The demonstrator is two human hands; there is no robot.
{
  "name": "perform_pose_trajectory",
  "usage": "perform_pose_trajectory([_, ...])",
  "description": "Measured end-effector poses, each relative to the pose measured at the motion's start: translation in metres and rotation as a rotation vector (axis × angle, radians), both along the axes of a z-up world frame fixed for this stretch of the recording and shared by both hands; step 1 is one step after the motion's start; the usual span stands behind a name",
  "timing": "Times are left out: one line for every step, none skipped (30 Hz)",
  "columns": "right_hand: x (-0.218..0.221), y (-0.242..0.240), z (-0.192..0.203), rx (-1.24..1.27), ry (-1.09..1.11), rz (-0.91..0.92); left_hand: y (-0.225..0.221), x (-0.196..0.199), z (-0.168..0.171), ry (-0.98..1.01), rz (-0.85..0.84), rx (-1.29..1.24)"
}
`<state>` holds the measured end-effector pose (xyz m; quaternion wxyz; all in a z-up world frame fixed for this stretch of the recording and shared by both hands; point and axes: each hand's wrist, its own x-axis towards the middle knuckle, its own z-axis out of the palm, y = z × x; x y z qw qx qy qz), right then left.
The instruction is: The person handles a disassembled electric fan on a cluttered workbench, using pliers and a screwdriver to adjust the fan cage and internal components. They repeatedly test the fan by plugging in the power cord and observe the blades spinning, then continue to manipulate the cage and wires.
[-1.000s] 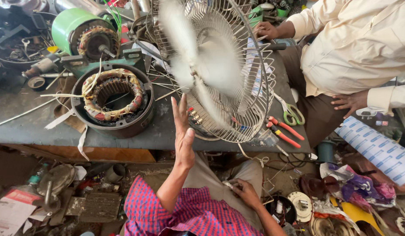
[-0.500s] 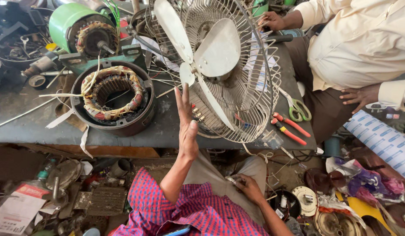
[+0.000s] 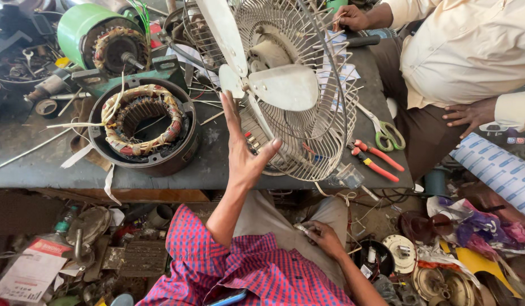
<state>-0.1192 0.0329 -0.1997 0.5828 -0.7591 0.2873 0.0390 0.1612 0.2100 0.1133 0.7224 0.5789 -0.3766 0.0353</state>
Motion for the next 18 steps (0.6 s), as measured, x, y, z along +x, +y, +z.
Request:
perform_pose_trajectory([0.000, -0.001, 0.000, 0.016, -0.005, 0.000, -0.002, 0.002, 0.002, -0.002, 0.032, 0.035])
perform_pose_trajectory([0.001, -0.003, 0.001, 0.032, -0.009, 0.000, -0.002, 0.004, 0.004, 0.003, 0.006, 0.009])
perform_pose_trajectory([0.000, -0.002, 0.001, 0.048, -0.014, -0.002, -0.001, 0.007, 0.005, 0.008, -0.022, -0.017])
perform_pose_trajectory([-0.001, -0.001, 0.001, 0.045, -0.014, -0.002, 0.000, 0.010, 0.007, 0.012, -0.050, -0.042])
perform_pose_trajectory([-0.002, -0.001, 0.001, 0.042, -0.013, -0.002, 0.001, 0.013, 0.008, 0.044, -0.099, -0.062])
perform_pose_trajectory([-0.003, -0.001, 0.001, 0.040, -0.012, -0.001, 0.003, 0.016, 0.008, 0.076, -0.148, -0.081])
perform_pose_trajectory([-0.002, -0.001, 0.001, 0.042, -0.014, -0.004, 0.005, 0.019, 0.009, 0.107, -0.195, -0.101])
perform_pose_trajectory([-0.001, -0.001, 0.002, 0.043, -0.015, -0.006, 0.006, 0.023, 0.009, 0.078, -0.202, -0.093])
perform_pose_trajectory([-0.001, -0.001, 0.002, 0.044, -0.016, -0.009, 0.006, 0.026, 0.010, 0.050, -0.209, -0.085])
perform_pose_trajectory([-0.001, 0.000, 0.003, 0.041, -0.017, -0.002, 0.007, 0.029, 0.010, 0.022, -0.216, -0.077])
perform_pose_trajectory([-0.001, 0.000, 0.004, 0.034, -0.018, 0.005, 0.007, 0.031, 0.010, 0.007, -0.218, -0.077])
perform_pose_trajectory([0.000, -0.001, 0.005, 0.027, -0.020, 0.011, 0.006, 0.034, 0.010, -0.007, -0.220, -0.076])
perform_pose_trajectory([-0.001, 0.000, 0.006, 0.033, -0.020, 0.008, 0.007, 0.035, 0.009, -0.020, -0.222, -0.073])
perform_pose_trajectory([-0.002, 0.002, 0.007, 0.038, -0.019, 0.004, 0.007, 0.036, 0.009, -0.014, -0.227, -0.067])
perform_pose_trajectory([-0.002, 0.002, 0.008, 0.042, -0.020, 0.003, 0.006, 0.037, 0.009, -0.010, -0.230, -0.062])
perform_pose_trajectory([0.000, 0.002, 0.009, 0.048, -0.024, 0.001, 0.007, 0.038, 0.009, -0.006, -0.233, -0.057])
perform_pose_trajectory([0.000, 0.001, 0.010, 0.055, -0.026, 0.000, 0.008, 0.039, 0.008, 0.045, -0.238, -0.043])
perform_pose_trajectory([0.000, 0.001, 0.011, 0.062, -0.029, -0.001, 0.009, 0.041, 0.008, 0.095, -0.243, -0.029])
